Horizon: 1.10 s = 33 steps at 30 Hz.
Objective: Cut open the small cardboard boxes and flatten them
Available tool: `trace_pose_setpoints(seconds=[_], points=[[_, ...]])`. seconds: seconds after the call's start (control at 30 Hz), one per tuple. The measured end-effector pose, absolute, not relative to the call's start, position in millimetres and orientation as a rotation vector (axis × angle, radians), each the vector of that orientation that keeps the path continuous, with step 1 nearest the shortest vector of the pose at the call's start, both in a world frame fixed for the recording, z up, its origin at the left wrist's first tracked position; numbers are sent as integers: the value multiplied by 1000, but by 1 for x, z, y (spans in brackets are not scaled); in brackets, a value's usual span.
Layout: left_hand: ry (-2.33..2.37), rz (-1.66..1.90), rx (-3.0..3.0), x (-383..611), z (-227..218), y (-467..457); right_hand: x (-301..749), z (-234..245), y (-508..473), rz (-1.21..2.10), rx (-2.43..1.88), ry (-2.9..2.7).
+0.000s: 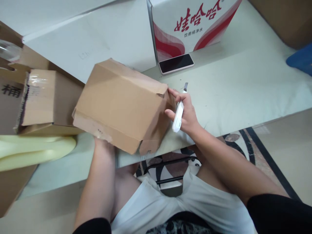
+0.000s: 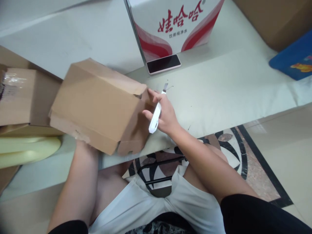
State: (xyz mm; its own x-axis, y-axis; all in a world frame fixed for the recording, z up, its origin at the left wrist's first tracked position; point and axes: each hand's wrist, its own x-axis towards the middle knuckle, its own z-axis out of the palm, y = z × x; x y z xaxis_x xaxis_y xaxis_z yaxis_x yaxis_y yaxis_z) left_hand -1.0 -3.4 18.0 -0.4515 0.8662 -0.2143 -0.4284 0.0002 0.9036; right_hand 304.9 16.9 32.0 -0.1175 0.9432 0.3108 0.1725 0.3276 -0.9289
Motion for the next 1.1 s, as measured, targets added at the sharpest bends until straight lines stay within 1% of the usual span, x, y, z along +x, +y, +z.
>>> trace_pose_setpoints(seconds=[0.17,0.4,0.6,0.9,1.1], points=[[1197,1710,498,18,29,5,304,26,22,922,-1197,-1622],[1022,1715,690,38,45,-5,298,27,24,907,-1384,-2042],[990,1791,758,45,50,-7,297,23,24,894,-1409,-2183],[1249,1704,367,24,36,7,298,26,22,878,-1461,-2178],[1311,1622,491,15,27,6,297,24,22,853,-1447,-2151]])
